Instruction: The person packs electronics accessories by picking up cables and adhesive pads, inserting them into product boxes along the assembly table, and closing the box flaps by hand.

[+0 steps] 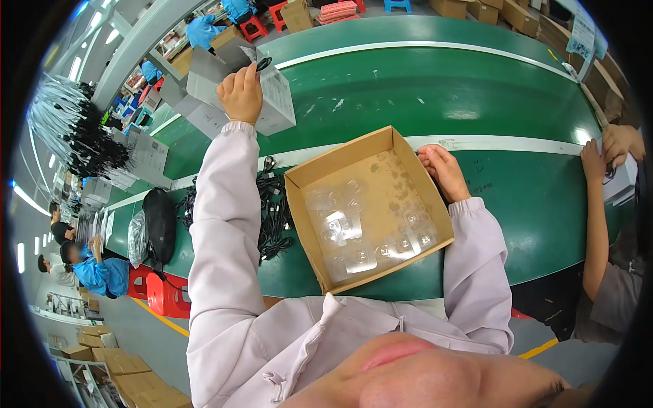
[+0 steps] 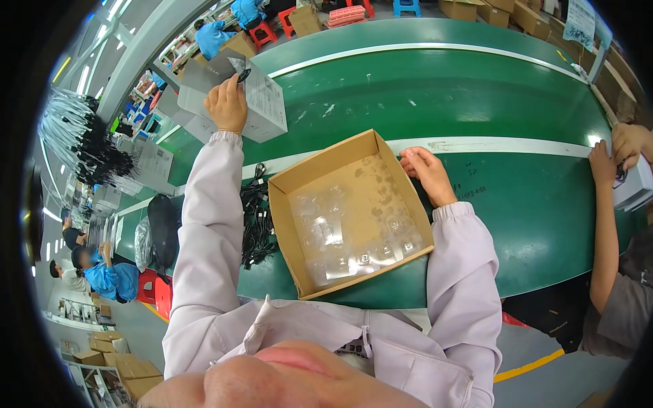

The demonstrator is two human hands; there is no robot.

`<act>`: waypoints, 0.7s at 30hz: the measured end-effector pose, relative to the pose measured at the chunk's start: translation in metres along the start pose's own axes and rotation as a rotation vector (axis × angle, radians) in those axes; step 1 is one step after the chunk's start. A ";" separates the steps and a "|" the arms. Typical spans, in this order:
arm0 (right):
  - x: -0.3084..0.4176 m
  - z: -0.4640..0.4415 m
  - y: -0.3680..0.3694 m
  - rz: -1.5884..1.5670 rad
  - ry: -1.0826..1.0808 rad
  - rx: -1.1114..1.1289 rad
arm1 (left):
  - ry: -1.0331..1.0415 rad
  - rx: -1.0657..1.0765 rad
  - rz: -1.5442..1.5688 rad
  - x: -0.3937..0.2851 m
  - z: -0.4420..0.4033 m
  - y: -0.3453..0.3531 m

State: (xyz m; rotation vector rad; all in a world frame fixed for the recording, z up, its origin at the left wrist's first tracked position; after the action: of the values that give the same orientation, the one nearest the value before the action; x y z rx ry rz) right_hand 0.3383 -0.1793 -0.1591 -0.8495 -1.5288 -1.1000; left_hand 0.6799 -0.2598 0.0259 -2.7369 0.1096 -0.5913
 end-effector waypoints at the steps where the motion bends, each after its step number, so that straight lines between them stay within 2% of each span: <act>1: 0.001 -0.001 0.000 0.002 0.001 -0.002 | -0.002 -0.001 -0.001 -0.001 -0.001 0.000; 5: 0.001 0.000 0.001 -0.022 0.008 0.008 | -0.004 -0.004 0.033 -0.017 0.001 -0.002; 9: 0.000 0.000 0.001 0.000 0.000 0.015 | -0.040 -0.104 0.234 -0.023 0.001 -0.017; 12: -0.001 -0.002 0.000 0.012 -0.006 0.017 | -0.583 -0.018 0.647 0.009 0.021 -0.007; 13: -0.002 -0.001 0.000 0.021 -0.004 0.018 | -0.582 -0.012 0.646 0.009 0.024 -0.010; 16: -0.002 -0.001 0.001 0.031 -0.003 0.010 | -0.706 0.240 0.843 0.018 0.029 0.003; 17: -0.001 -0.001 0.001 0.039 -0.004 0.006 | -0.709 0.239 0.845 0.022 0.026 0.003; 20: -0.001 -0.001 0.001 0.041 -0.008 0.016 | -0.608 0.508 0.660 0.032 0.005 0.021; 21: -0.001 -0.001 0.001 0.042 -0.011 0.019 | -0.605 0.506 0.664 0.037 -0.001 0.023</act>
State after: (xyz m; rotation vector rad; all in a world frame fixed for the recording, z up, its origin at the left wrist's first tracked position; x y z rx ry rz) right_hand 0.3396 -0.1795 -0.1600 -0.8719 -1.5221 -1.0503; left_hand 0.7132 -0.2870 0.0336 -2.0812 0.5915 0.3501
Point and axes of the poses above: each hand's wrist, its own z-axis away from the middle knuckle, its own y-axis out of the palm, x = y × z, the point moved 7 cm from there along -z, towards the middle knuckle, and after that the axes turned 12 degrees about x, right-handed, at the moved point
